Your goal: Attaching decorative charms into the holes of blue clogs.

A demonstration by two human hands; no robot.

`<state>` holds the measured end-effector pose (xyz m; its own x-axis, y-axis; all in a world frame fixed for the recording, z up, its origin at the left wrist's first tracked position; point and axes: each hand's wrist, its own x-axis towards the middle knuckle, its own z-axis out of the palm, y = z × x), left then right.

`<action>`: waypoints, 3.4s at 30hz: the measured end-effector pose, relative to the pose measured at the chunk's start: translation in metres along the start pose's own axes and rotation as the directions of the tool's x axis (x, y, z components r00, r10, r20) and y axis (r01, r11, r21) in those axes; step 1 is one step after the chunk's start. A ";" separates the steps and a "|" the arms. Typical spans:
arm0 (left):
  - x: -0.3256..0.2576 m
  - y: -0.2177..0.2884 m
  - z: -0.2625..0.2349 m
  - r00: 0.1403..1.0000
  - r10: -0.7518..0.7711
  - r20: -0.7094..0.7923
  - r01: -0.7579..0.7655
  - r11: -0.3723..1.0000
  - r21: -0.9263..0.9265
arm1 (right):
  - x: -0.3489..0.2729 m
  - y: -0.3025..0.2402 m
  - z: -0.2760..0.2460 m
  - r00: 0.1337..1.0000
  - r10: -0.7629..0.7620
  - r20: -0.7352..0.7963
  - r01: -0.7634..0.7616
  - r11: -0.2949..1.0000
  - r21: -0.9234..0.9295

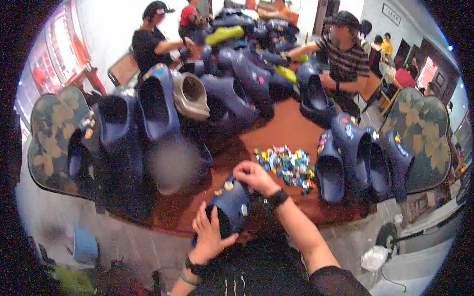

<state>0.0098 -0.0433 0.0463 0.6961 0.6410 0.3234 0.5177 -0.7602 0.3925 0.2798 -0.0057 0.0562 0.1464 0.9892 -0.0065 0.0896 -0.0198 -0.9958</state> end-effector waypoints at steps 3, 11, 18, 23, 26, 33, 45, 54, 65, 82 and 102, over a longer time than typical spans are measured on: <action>-0.005 0.001 0.007 1.000 -0.001 0.006 0.001 0.998 0.057 | -0.008 -0.002 0.006 0.996 0.049 -0.076 -0.053 0.997 -0.053; -0.007 -0.001 0.005 0.999 0.023 -0.026 -0.022 0.999 0.042 | 0.003 0.007 -0.002 0.980 0.196 -0.035 -0.200 0.963 -0.181; 0.002 -0.002 0.010 0.999 0.037 0.025 -0.038 0.999 0.037 | 0.012 0.000 -0.010 0.993 0.109 -0.041 -0.116 0.948 -0.297; 0.022 0.021 -0.032 0.981 -0.093 0.170 0.094 0.996 0.003 | 0.011 0.002 -0.001 0.992 -0.116 -0.054 0.079 0.886 -0.457; 0.006 0.005 -0.016 0.996 -0.061 0.070 0.055 0.994 0.093 | 0.015 0.003 0.015 0.999 -0.023 -0.041 0.007 0.935 -0.355; 0.000 -0.004 0.006 0.999 0.029 0.014 -0.031 0.984 0.173 | 0.004 -0.004 0.005 0.996 0.058 -0.068 -0.076 0.951 -0.300; 0.002 -0.003 0.006 0.998 0.060 -0.024 -0.051 0.959 0.278 | 0.005 0.021 -0.002 0.944 -0.208 -0.255 -0.001 0.773 -0.635; 0.002 0.005 -0.005 0.995 -0.058 0.079 0.049 0.992 0.116 | -0.052 0.066 -0.041 0.862 -0.507 -0.020 0.137 0.270 -0.953; -0.003 -0.003 0.004 1.000 0.010 -0.001 -0.010 0.988 0.154 | -0.054 0.071 -0.044 0.804 -0.568 -0.176 0.163 0.496 -0.853; 0.004 0.002 -0.006 0.997 -0.032 0.068 0.027 0.997 0.074 | -0.062 0.069 -0.034 0.811 -0.487 -0.324 -0.112 0.414 -0.903; 0.008 0.006 -0.001 1.000 0.018 -0.025 -0.018 1.000 -0.024 | -0.083 0.058 -0.043 0.771 -0.441 -0.460 -0.113 0.615 -0.780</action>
<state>0.0175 -0.0426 0.0522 0.6923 0.6299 0.3520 0.4929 -0.7691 0.4069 0.3151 -0.0951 0.0031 0.5262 0.7043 0.4766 0.8073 -0.2377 -0.5401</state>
